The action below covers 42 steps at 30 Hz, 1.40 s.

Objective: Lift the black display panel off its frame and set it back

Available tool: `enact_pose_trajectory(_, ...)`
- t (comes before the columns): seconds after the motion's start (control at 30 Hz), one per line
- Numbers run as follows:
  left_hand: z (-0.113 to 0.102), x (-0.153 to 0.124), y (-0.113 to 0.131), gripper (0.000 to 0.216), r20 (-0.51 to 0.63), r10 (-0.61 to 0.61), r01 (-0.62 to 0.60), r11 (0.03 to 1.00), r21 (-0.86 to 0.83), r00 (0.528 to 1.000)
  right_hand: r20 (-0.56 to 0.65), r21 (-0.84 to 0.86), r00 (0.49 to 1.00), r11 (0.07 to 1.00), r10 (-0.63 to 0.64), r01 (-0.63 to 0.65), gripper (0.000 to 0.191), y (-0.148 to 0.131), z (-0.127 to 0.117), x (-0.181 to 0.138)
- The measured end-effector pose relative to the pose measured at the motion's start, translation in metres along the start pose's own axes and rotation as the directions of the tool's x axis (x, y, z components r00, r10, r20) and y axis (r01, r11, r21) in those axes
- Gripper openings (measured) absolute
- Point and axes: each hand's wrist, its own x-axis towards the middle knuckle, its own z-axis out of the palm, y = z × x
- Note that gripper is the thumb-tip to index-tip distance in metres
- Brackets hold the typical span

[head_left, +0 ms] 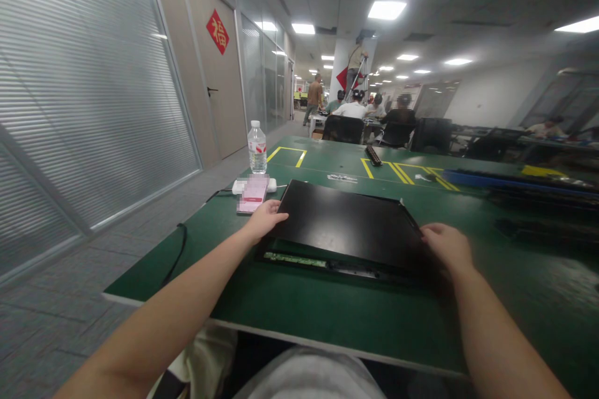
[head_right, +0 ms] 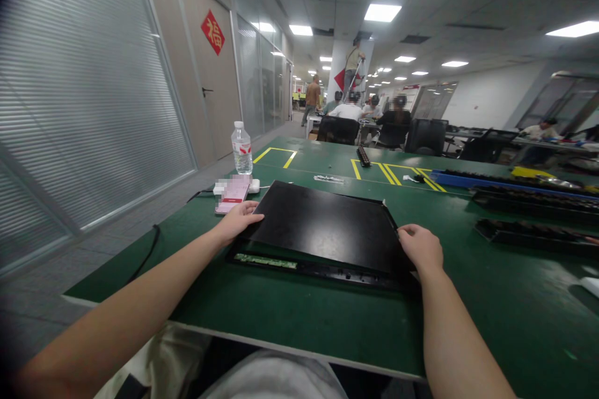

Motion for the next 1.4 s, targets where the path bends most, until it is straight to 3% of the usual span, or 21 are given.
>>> enact_pose_trajectory(1.0, -0.0009, 0.0022, 0.0040, 0.044, -0.081, 0.000, -0.006, 0.997, -0.081, 0.997, 0.051, 0.077, 0.998, 0.996, 0.047, -0.050, 0.029, -0.0007, -0.0013, -0.0030)
enact_pose_trajectory(1.17, -0.0032, 0.0028, 0.0055, 0.046, -0.057, 0.056, -0.054, 0.998, 0.029, 0.997, 0.044, 0.085, 0.998, 0.996, 0.037, -0.041, 0.031, 0.0004, -0.0004, -0.0025)
enact_pose_trajectory(1.4, -0.0058, -0.0011, 0.0093, 0.038, -0.031, 0.228, -0.192, 0.879, 0.437, 0.973, 0.031, 0.112, 0.999, 0.993, 0.043, -0.046, 0.028, -0.0013, -0.0010, -0.0030)
